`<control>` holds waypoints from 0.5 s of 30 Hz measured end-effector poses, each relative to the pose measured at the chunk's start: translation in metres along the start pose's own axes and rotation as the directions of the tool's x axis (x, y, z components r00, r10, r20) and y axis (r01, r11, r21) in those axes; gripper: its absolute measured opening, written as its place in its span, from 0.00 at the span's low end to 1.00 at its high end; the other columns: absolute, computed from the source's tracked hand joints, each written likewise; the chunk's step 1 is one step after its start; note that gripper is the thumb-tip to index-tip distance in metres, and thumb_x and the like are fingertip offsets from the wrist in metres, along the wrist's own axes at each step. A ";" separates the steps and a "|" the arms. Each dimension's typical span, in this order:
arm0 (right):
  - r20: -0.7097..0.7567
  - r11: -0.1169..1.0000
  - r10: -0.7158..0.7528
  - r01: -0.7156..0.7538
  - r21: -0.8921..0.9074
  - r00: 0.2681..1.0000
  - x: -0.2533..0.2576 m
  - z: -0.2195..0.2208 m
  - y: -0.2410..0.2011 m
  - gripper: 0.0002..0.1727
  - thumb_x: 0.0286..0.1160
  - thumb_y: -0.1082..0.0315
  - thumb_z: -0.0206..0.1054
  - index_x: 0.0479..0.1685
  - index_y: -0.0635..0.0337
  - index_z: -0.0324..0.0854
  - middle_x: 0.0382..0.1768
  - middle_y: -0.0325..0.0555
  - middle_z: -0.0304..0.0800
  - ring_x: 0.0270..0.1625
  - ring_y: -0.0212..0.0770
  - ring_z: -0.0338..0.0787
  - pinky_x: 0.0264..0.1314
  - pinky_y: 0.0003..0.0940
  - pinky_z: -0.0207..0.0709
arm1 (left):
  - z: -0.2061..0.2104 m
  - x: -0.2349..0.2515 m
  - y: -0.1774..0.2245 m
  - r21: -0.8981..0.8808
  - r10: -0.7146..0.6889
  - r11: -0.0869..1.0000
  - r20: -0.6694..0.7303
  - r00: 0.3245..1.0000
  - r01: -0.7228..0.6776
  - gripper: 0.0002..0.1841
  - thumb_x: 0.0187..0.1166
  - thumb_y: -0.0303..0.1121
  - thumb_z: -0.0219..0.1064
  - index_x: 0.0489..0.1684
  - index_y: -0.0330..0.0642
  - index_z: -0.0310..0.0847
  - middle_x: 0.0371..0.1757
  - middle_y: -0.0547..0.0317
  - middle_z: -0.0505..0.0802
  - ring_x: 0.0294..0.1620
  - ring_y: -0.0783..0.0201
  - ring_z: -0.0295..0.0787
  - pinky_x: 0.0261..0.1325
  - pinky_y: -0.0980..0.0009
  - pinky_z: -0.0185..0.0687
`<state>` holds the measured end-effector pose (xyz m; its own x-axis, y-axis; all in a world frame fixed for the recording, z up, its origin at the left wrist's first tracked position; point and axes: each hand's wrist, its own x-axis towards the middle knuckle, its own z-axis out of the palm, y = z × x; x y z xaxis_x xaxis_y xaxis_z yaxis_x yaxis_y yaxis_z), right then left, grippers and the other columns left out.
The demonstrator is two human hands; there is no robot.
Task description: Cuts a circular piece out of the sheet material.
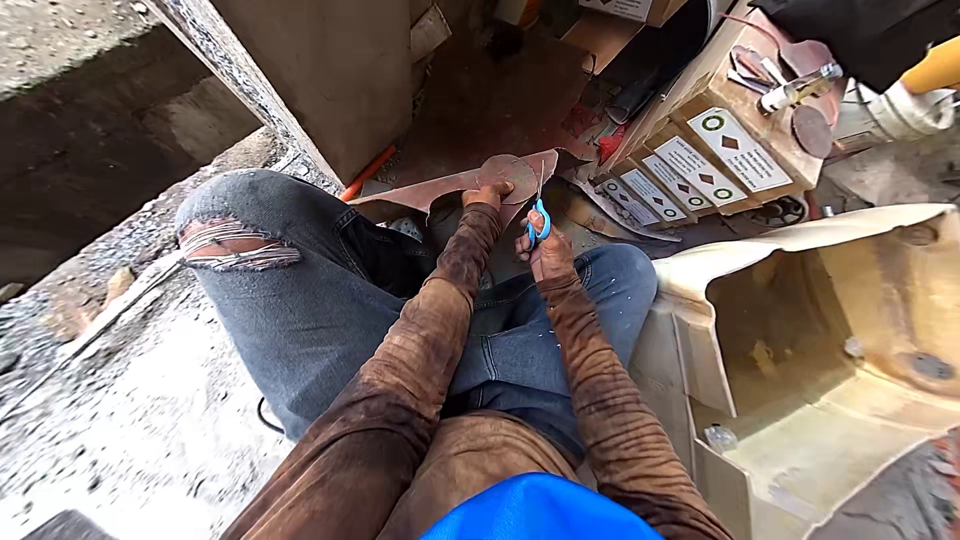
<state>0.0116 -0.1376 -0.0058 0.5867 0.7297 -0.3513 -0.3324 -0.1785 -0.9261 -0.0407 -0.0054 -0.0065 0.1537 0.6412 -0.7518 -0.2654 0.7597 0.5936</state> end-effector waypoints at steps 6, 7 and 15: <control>-0.037 0.998 -0.038 0.040 0.053 0.999 -0.055 0.009 -0.004 0.18 0.88 0.54 0.60 0.43 0.62 0.85 0.14 0.38 0.81 0.17 0.32 0.81 0.23 0.26 0.78 | -0.022 -0.034 0.012 0.162 -0.010 0.987 0.061 0.998 0.000 0.33 0.60 0.18 0.80 0.69 0.29 0.71 0.51 0.37 0.89 0.48 0.51 0.89 0.51 0.54 0.87; -0.004 0.993 -0.110 0.110 0.038 0.994 -0.059 0.010 -0.005 0.18 0.88 0.54 0.60 0.42 0.61 0.85 0.15 0.37 0.82 0.18 0.32 0.82 0.25 0.27 0.79 | -0.024 -0.044 0.018 0.130 0.023 0.991 0.058 0.998 -0.030 0.32 0.60 0.18 0.80 0.67 0.28 0.72 0.49 0.37 0.90 0.46 0.51 0.90 0.49 0.54 0.89; 0.186 0.840 -0.509 0.532 -0.105 0.840 -0.071 0.020 -0.009 0.25 0.79 0.51 0.69 0.55 0.69 0.82 0.27 0.32 0.84 0.30 0.25 0.83 0.37 0.26 0.82 | -0.064 -0.114 0.047 -0.140 0.417 0.909 0.347 0.840 -0.393 0.11 0.71 0.21 0.73 0.50 0.36 0.85 0.41 0.50 0.96 0.42 0.57 0.95 0.48 0.55 0.94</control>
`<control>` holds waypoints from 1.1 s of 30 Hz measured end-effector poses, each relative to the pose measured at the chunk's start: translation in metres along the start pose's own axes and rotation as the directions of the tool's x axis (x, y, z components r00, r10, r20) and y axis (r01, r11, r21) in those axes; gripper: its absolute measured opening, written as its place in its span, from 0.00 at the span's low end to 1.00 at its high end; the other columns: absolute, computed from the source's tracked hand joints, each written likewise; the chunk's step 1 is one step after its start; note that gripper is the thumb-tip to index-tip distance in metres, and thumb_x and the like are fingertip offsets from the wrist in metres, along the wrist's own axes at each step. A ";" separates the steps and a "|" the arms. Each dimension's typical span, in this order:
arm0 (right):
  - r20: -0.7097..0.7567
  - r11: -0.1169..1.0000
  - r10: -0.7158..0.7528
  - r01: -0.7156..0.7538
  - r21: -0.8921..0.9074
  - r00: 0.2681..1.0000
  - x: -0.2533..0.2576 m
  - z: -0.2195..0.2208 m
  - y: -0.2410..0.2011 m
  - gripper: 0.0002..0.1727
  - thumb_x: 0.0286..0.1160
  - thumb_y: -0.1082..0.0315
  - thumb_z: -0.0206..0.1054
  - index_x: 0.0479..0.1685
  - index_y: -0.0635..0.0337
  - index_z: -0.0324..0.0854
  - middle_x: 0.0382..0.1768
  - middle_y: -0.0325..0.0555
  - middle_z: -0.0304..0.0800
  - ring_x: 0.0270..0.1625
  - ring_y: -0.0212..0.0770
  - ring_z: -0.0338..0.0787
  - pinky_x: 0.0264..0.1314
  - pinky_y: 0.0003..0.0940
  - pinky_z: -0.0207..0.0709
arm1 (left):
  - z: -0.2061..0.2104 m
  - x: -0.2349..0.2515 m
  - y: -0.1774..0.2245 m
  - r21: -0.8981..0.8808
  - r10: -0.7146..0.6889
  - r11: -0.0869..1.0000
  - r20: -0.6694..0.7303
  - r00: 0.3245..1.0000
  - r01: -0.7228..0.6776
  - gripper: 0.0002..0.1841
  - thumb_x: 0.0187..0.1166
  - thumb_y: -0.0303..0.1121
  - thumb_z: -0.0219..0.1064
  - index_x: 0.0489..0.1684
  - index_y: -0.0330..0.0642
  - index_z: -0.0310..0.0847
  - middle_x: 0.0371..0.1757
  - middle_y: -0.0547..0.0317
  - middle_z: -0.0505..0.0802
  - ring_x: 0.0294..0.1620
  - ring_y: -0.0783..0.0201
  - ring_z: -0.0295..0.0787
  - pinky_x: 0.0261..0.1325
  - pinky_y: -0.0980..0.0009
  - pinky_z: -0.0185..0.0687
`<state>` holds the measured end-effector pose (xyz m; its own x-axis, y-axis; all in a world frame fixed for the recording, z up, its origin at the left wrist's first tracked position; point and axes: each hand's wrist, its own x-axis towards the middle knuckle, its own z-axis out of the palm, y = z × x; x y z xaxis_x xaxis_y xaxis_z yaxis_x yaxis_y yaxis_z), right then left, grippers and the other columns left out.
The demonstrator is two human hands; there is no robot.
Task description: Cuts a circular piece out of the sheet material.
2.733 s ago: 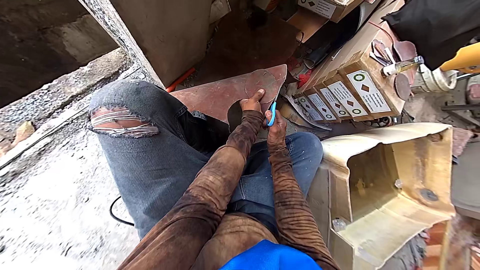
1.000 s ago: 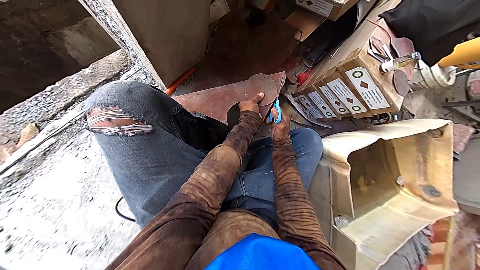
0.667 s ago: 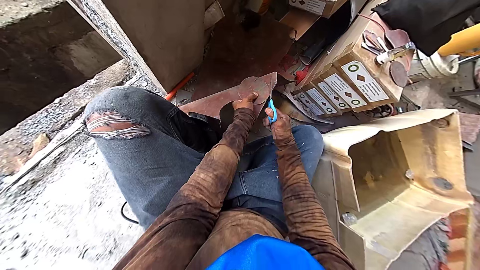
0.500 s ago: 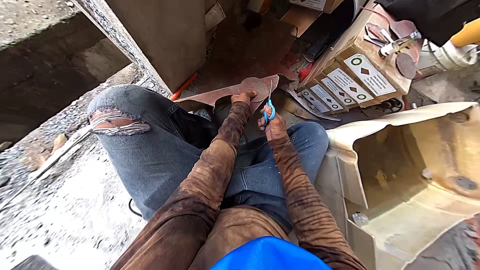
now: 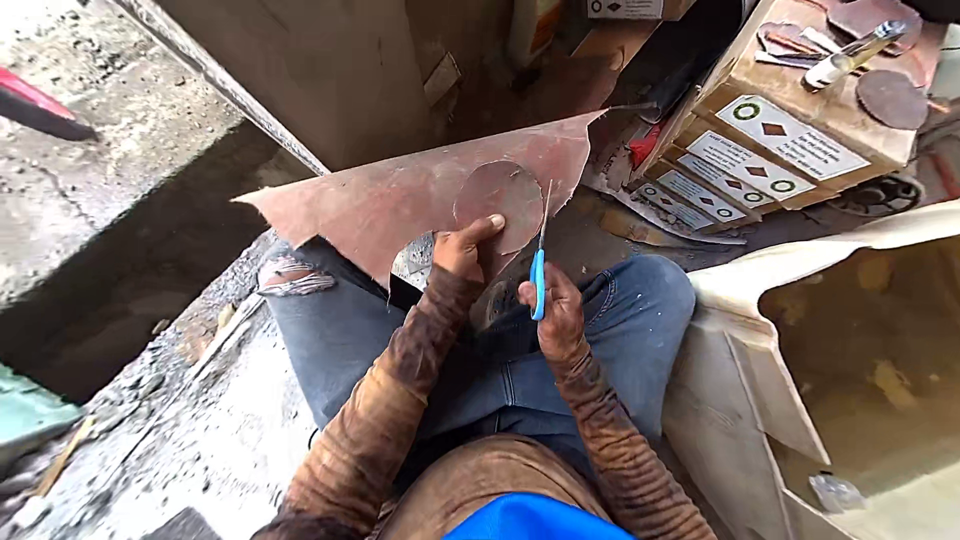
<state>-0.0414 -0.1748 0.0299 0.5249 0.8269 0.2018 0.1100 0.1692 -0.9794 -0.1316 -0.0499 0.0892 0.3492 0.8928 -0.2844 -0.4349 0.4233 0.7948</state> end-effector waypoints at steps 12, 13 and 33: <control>0.098 0.982 -0.091 0.073 0.175 0.991 0.032 0.000 0.004 0.33 0.76 0.35 0.66 0.61 0.57 0.81 0.36 0.32 0.88 0.38 0.26 0.86 0.45 0.27 0.84 | -0.001 0.015 -0.002 -0.183 0.146 0.974 0.060 0.987 -0.133 0.14 0.65 0.15 0.72 0.46 0.38 0.87 0.40 0.51 0.97 0.42 0.60 0.96 0.50 0.58 0.94; 0.101 0.981 -0.091 0.072 0.178 0.991 0.031 -0.001 0.002 0.33 0.76 0.35 0.66 0.61 0.57 0.81 0.36 0.32 0.88 0.39 0.27 0.86 0.45 0.28 0.84 | 0.000 0.012 -0.002 -0.184 0.142 0.974 0.060 0.988 -0.129 0.14 0.64 0.14 0.72 0.46 0.38 0.87 0.40 0.51 0.97 0.42 0.60 0.96 0.50 0.58 0.94; 0.064 0.972 -0.026 0.010 0.236 0.998 -0.016 0.009 -0.022 0.19 0.82 0.50 0.67 0.51 0.59 0.84 0.27 0.31 0.85 0.31 0.29 0.86 0.41 0.30 0.83 | -0.006 -0.025 0.006 -0.163 0.022 0.986 -0.120 0.993 -0.042 0.15 0.58 0.10 0.74 0.42 0.33 0.86 0.36 0.47 0.96 0.36 0.58 0.96 0.44 0.59 0.94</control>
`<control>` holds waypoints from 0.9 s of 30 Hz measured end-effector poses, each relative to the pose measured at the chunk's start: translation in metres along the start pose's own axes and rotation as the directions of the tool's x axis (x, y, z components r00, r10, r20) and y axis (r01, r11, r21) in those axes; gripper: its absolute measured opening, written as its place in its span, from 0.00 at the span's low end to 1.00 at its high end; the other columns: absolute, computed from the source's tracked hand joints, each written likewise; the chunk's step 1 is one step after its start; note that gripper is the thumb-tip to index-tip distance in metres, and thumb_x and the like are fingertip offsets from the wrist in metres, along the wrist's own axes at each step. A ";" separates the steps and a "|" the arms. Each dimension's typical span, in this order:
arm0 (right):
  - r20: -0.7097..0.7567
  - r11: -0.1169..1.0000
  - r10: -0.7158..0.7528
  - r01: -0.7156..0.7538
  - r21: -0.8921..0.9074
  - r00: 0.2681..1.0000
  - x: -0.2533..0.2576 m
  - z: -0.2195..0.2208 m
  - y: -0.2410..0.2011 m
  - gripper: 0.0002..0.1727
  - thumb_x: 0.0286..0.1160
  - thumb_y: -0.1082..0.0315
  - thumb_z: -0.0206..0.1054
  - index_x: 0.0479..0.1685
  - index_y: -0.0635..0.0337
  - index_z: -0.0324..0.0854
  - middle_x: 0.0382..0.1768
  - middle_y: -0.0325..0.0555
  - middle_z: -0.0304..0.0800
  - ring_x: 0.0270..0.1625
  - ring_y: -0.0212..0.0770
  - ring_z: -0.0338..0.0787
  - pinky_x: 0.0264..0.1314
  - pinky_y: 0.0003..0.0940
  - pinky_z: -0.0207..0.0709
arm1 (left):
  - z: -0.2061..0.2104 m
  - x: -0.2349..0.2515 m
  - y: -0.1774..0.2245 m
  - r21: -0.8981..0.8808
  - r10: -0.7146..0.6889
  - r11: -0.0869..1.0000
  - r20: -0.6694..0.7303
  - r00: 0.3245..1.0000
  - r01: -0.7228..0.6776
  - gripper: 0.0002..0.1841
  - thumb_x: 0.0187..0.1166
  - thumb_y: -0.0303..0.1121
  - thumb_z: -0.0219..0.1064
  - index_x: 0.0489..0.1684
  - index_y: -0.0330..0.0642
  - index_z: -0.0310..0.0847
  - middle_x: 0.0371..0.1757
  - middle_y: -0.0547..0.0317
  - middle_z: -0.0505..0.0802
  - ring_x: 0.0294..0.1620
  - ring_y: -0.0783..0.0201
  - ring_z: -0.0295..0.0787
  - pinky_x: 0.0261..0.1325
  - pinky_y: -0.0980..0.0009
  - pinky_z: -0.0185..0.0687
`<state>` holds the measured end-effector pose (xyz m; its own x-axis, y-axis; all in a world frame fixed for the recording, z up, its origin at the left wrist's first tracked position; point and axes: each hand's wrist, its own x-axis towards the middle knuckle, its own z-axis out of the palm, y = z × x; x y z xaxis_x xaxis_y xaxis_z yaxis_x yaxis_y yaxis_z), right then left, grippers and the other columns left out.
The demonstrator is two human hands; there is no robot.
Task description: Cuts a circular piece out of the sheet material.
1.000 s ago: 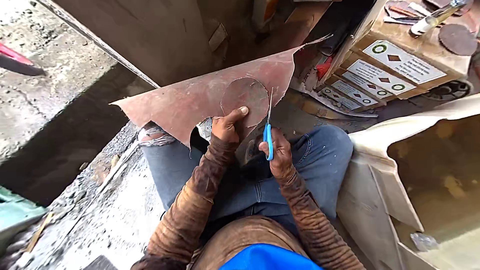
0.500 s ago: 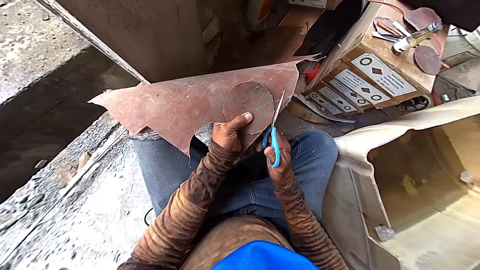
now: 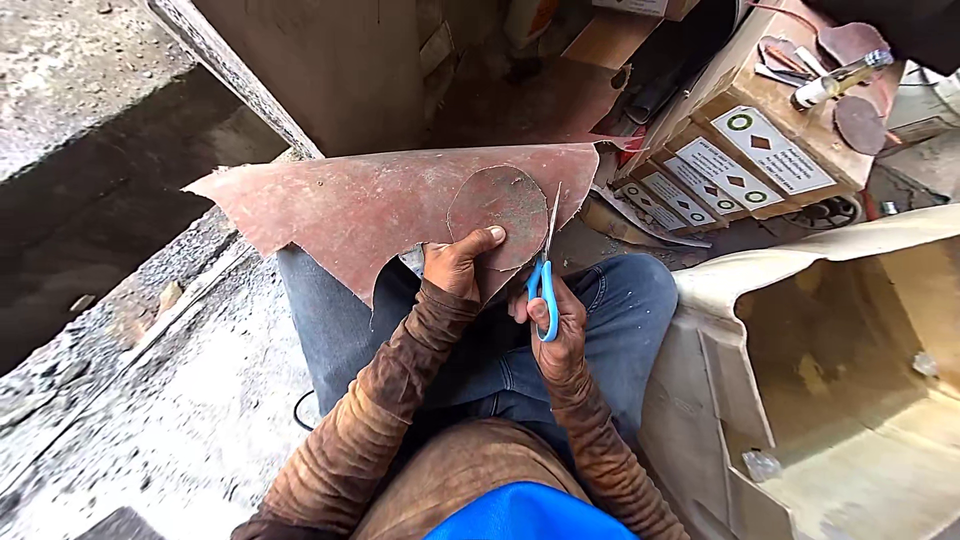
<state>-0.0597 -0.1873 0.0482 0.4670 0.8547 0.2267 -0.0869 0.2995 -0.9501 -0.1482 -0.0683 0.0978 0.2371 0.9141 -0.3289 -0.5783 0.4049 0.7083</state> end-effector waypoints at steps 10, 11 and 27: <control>0.034 1.000 -0.004 0.004 -0.001 0.999 0.038 0.010 -0.001 0.29 0.78 0.41 0.67 0.52 0.63 0.83 0.28 0.33 0.85 0.31 0.29 0.85 0.39 0.29 0.82 | 0.008 0.021 0.030 0.098 0.028 0.995 0.051 0.998 -0.032 0.13 0.60 0.11 0.73 0.41 0.32 0.87 0.35 0.46 0.96 0.35 0.58 0.95 0.43 0.59 0.94; 0.036 1.000 -0.003 0.003 0.008 0.999 0.035 0.009 0.000 0.27 0.79 0.43 0.68 0.51 0.62 0.83 0.28 0.33 0.85 0.32 0.30 0.84 0.40 0.31 0.82 | 0.008 0.020 0.033 0.124 0.021 0.992 0.045 0.999 -0.027 0.13 0.60 0.11 0.73 0.40 0.32 0.87 0.34 0.47 0.96 0.34 0.59 0.95 0.42 0.60 0.94; 0.042 0.996 0.031 -0.035 0.077 0.999 0.014 0.008 0.002 0.37 0.76 0.34 0.65 0.57 0.65 0.80 0.35 0.39 0.88 0.35 0.33 0.87 0.41 0.31 0.84 | -0.003 -0.003 0.023 0.148 -0.062 0.987 0.004 0.998 0.060 0.12 0.61 0.11 0.72 0.41 0.30 0.85 0.33 0.43 0.95 0.33 0.56 0.95 0.42 0.58 0.94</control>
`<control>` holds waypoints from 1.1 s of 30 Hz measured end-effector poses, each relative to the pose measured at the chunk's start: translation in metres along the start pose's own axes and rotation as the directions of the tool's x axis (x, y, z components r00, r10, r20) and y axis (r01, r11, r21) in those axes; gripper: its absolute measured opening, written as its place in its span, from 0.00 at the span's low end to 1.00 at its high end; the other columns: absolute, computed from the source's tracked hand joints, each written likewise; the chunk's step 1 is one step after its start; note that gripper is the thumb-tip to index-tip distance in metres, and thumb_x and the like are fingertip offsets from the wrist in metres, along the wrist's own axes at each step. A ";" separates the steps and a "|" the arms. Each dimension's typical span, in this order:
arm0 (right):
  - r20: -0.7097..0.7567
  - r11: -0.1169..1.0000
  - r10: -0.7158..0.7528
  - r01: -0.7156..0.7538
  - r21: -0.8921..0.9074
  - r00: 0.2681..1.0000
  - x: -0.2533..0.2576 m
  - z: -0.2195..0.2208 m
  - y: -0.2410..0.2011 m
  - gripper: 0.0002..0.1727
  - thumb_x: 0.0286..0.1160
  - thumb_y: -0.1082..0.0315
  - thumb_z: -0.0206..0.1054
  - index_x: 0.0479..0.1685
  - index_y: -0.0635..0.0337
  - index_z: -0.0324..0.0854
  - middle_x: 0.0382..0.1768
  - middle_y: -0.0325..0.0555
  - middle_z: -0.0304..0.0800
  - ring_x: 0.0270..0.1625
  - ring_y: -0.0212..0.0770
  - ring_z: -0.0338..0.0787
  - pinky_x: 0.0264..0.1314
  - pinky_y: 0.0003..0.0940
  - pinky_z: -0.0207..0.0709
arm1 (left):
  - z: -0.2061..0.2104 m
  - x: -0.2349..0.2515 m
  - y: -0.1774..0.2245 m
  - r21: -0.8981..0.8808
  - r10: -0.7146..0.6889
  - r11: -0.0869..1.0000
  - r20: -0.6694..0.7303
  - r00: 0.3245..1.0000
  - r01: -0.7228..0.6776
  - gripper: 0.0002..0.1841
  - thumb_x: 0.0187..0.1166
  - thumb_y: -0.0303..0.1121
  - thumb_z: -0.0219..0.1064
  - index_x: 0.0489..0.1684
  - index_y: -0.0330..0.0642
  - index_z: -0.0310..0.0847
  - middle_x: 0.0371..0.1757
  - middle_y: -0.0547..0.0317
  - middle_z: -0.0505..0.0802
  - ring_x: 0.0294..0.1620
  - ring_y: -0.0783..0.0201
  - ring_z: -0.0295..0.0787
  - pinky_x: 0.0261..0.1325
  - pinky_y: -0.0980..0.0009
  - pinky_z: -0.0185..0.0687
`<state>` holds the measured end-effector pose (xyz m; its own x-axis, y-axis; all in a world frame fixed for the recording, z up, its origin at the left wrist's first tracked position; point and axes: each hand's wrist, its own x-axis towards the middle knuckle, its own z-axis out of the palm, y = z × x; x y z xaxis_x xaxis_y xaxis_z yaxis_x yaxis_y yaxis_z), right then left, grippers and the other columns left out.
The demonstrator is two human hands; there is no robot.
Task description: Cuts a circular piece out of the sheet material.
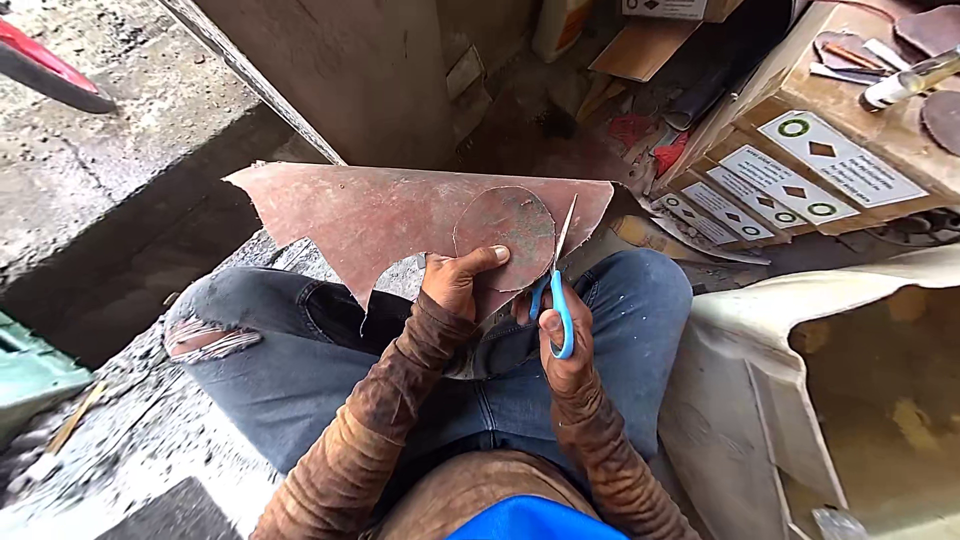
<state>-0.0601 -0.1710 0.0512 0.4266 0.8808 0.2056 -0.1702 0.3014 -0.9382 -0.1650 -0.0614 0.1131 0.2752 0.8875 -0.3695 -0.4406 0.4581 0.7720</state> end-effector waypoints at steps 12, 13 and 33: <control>-0.030 0.999 -0.023 0.022 -0.031 0.999 -0.022 -0.006 0.002 0.22 0.80 0.49 0.70 0.52 0.62 0.84 0.30 0.33 0.87 0.32 0.29 0.85 0.40 0.29 0.82 | -0.010 -0.006 -0.009 0.009 0.046 0.999 0.023 0.999 -0.047 0.14 0.57 0.11 0.73 0.40 0.34 0.86 0.33 0.47 0.96 0.33 0.59 0.95 0.42 0.61 0.94; -0.030 0.999 -0.023 0.022 -0.036 0.999 -0.023 -0.007 0.001 0.22 0.80 0.50 0.71 0.52 0.63 0.84 0.29 0.34 0.86 0.32 0.29 0.85 0.39 0.29 0.83 | -0.010 -0.007 -0.010 0.005 0.045 0.999 0.021 0.999 -0.045 0.14 0.57 0.11 0.73 0.40 0.34 0.87 0.33 0.46 0.96 0.34 0.59 0.95 0.43 0.60 0.94; 0.047 0.998 0.034 -0.036 0.051 0.998 -0.037 -0.013 -0.009 0.20 0.80 0.50 0.70 0.49 0.60 0.85 0.26 0.32 0.85 0.28 0.28 0.83 0.34 0.27 0.80 | -0.027 -0.026 -0.018 -0.001 0.011 1.000 0.010 1.000 -0.011 0.13 0.58 0.11 0.71 0.39 0.34 0.86 0.33 0.47 0.96 0.34 0.59 0.96 0.43 0.61 0.94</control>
<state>-0.0632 -0.2106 0.0481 0.3781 0.9067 0.1866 -0.2308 0.2876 -0.9295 -0.1874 -0.0915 0.0945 0.2788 0.8920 -0.3558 -0.4441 0.4482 0.7758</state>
